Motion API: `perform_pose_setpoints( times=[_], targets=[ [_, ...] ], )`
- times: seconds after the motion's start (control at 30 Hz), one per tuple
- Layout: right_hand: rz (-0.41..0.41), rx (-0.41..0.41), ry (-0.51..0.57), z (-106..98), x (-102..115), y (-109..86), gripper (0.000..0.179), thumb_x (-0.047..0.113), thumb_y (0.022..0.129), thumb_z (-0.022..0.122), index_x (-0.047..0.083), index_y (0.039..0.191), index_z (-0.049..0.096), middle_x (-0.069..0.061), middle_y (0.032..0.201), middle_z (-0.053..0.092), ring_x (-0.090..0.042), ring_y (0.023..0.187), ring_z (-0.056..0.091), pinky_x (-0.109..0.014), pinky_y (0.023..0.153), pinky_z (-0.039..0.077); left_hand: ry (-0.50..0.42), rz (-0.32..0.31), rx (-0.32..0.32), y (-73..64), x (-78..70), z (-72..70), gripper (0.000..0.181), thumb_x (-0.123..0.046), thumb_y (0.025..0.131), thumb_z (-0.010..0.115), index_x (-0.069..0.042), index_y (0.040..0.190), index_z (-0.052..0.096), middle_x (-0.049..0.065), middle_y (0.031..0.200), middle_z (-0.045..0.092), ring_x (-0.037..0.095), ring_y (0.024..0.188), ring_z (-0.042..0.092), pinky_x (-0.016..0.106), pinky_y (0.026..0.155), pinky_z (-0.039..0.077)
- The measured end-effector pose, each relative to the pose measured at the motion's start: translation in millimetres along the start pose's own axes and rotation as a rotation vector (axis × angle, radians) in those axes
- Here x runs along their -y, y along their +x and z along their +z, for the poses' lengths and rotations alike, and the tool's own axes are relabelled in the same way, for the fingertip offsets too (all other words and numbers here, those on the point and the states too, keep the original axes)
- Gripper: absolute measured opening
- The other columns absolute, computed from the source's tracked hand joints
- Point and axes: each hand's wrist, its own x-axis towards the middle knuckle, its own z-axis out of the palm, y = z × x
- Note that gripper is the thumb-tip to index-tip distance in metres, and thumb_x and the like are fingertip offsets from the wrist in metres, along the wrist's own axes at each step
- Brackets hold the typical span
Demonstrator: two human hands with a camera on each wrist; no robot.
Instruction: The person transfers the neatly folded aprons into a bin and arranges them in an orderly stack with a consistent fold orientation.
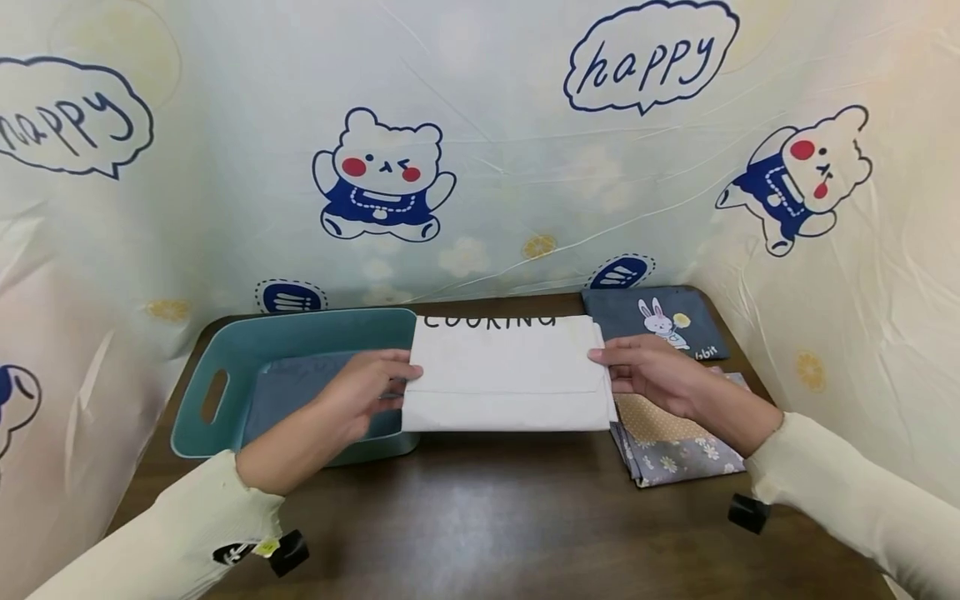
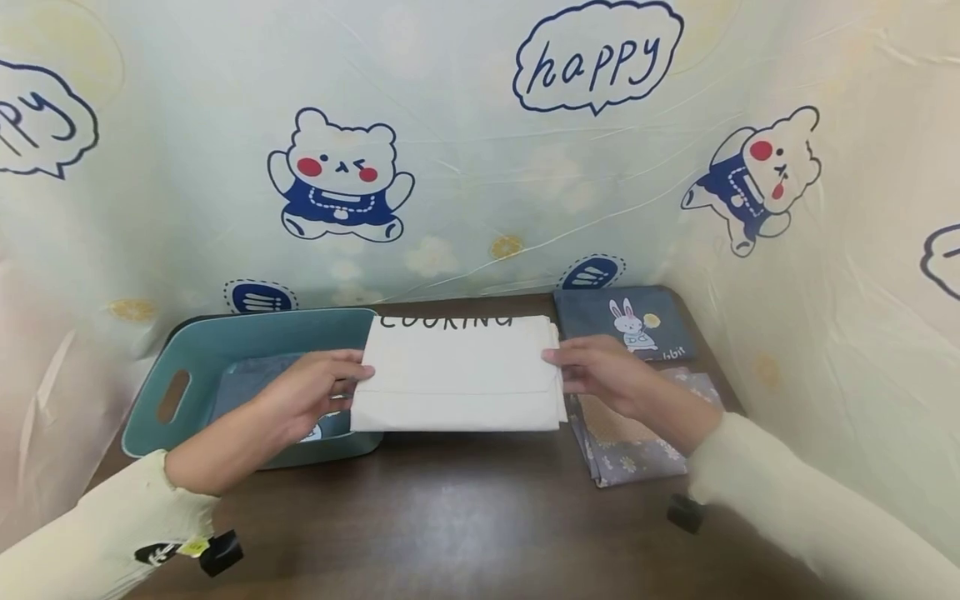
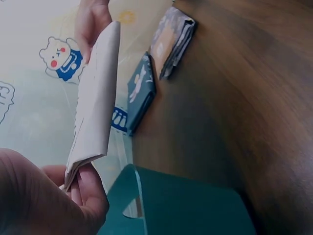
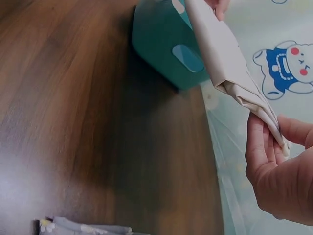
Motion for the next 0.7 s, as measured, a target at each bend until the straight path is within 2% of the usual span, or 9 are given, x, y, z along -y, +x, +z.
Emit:
perform_pose_setpoints(
  times=[0.13, 0.33, 0.53, 0.7],
  targets=[
    [0.000, 0.008, 0.010, 10, 6, 5.0, 0.022, 0.018, 0.102, 0.064, -0.002, 0.110, 0.062, -0.001, 0.096, 0.069, -0.012, 0.086, 0.068, -0.027, 0.083, 0.060, -0.007, -0.006, -0.030, -3.7, 6.6, -8.5, 0.047, -0.016, 0.103, 0.058, -0.003, 0.148, 0.050, 0.002, 0.113, 0.062, 0.021, 0.097, 0.054, 0.032, 0.089, 0.046],
    [0.001, -0.001, 0.022, 22, 10, 11.9, 0.026, 0.015, 0.102, 0.062, -0.006, 0.118, 0.061, -0.003, 0.097, 0.073, -0.014, 0.087, 0.071, -0.030, 0.084, 0.061, -0.061, -0.003, -0.064, -7.6, 12.1, -16.8, 0.049, -0.016, 0.104, 0.055, -0.001, 0.150, 0.047, 0.007, 0.125, 0.059, 0.022, 0.101, 0.055, 0.033, 0.090, 0.044],
    [-0.003, 0.018, 0.045, 36, 13, 19.7, 0.031, 0.012, 0.103, 0.060, -0.010, 0.125, 0.059, -0.005, 0.099, 0.074, -0.016, 0.088, 0.072, -0.031, 0.085, 0.062, -0.115, -0.024, -0.106, -11.2, 13.7, -29.6, 0.046, -0.018, 0.104, 0.054, 0.003, 0.144, 0.048, 0.002, 0.112, 0.058, 0.018, 0.095, 0.053, 0.028, 0.082, 0.047],
    [-0.005, 0.028, 0.040, 46, 18, 23.4, 0.035, 0.011, 0.102, 0.060, -0.011, 0.129, 0.058, -0.006, 0.101, 0.075, -0.018, 0.089, 0.073, -0.034, 0.085, 0.062, -0.115, -0.036, -0.112, -12.8, 14.8, -41.8, 0.049, -0.021, 0.104, 0.052, 0.002, 0.147, 0.043, 0.003, 0.116, 0.054, 0.020, 0.099, 0.049, 0.026, 0.082, 0.047]
  ],
)
